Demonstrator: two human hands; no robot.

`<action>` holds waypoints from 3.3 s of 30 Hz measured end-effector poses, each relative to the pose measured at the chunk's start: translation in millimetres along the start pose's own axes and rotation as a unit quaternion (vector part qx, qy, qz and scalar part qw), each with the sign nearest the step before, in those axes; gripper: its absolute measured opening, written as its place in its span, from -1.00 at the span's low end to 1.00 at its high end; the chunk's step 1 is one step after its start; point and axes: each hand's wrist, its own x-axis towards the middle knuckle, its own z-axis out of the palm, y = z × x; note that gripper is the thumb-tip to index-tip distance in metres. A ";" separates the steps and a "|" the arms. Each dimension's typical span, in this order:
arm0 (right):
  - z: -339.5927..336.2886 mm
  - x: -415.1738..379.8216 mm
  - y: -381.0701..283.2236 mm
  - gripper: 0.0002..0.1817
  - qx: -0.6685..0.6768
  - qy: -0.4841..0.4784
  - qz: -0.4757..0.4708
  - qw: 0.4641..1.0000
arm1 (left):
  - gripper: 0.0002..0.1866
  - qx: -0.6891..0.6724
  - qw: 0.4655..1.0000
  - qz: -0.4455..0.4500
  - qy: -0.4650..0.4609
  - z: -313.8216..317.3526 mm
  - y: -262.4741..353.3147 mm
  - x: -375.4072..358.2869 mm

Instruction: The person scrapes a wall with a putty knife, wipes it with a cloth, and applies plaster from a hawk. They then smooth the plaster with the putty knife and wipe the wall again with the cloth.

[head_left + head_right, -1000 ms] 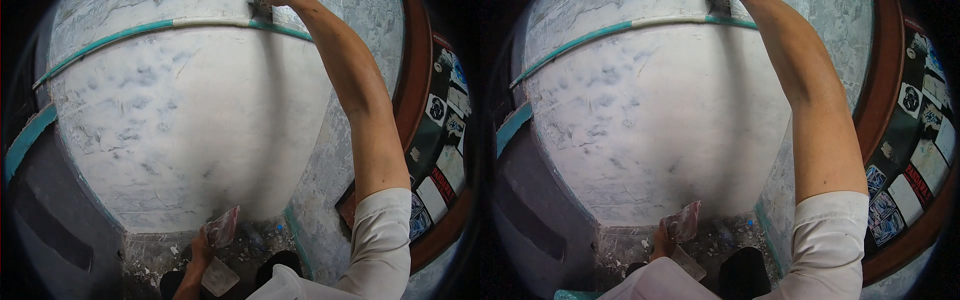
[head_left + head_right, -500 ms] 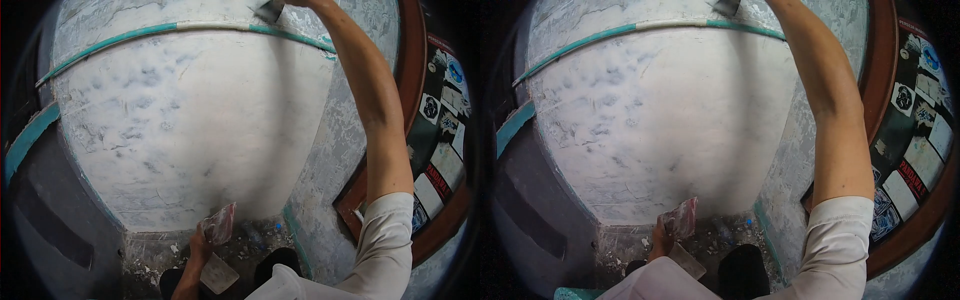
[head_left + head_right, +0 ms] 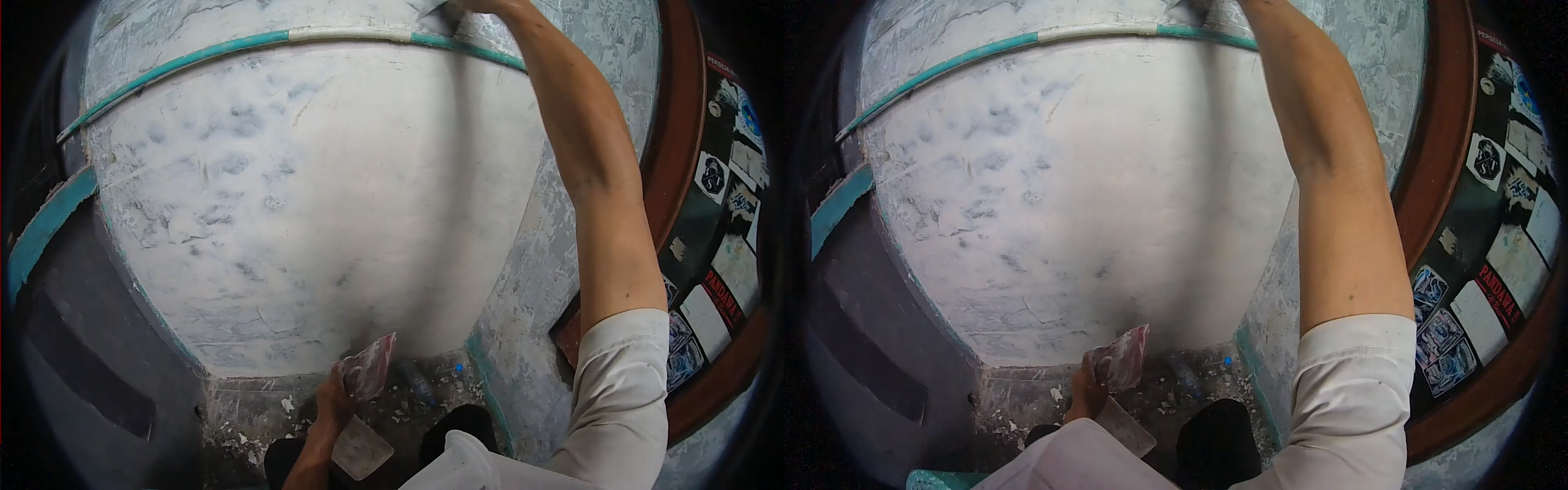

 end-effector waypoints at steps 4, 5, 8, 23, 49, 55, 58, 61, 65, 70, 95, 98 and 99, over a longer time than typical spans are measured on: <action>-5.7 -21.6 49.1 -0.77 0.007 0.054 0.133 0.990 | -0.63 -0.013 1.000 0.027 0.009 -9.0 -5.5 -2.5; -15.3 -31.7 54.5 -0.71 0.089 0.048 0.175 0.979 | -0.64 -0.012 1.000 0.016 0.014 -14.8 -1.6 -1.9; -4.3 -39.6 53.5 -0.60 0.188 0.060 0.207 0.958 | -0.65 -0.021 0.999 0.000 0.024 -16.9 1.9 0.8; 57.1 -40.4 -7.1 -0.47 0.256 0.031 0.236 0.937 | -0.60 0.004 1.000 -0.019 0.006 -3.1 -4.8 2.0; 66.5 -30.1 -4.8 -0.56 0.247 0.033 0.265 0.931 | -0.61 0.020 0.998 -0.056 -0.026 -3.7 -1.6 -1.4; 90.7 -80.5 20.5 -0.48 0.197 0.021 0.277 0.940 | -0.63 0.017 0.998 -0.063 -0.004 -6.3 5.0 -1.4; 97.4 -106.4 59.1 -0.49 0.147 0.022 0.330 0.932 | -0.61 0.009 0.999 -0.044 0.007 -12.5 5.1 -2.8; 63.3 -118.7 72.0 -0.53 0.077 -0.001 0.343 0.936 | -0.56 0.015 0.996 -0.082 -0.029 -13.5 4.6 -2.4; 48.6 -96.1 49.5 -0.59 0.197 0.063 0.301 0.931 | -0.50 -0.001 0.998 -0.060 -0.016 -8.7 4.0 -1.0; 66.1 -40.4 18.8 -0.48 0.207 0.020 0.263 0.942 | -0.50 0.030 0.996 -0.070 -0.039 -2.5 4.3 -1.7; 121.8 -32.8 72.2 -0.52 0.211 0.005 0.250 0.945 | -0.50 -0.065 0.985 -0.139 0.081 -12.5 -16.1 0.8; 57.9 -116.3 63.7 -0.50 0.028 -0.033 0.375 0.926 | -0.49 -0.167 0.954 -0.167 0.185 -30.9 -16.9 7.7; 48.8 -141.1 57.4 -0.51 0.034 0.005 0.397 0.917 | -0.48 -0.200 0.937 -0.176 0.227 -36.4 -17.5 9.9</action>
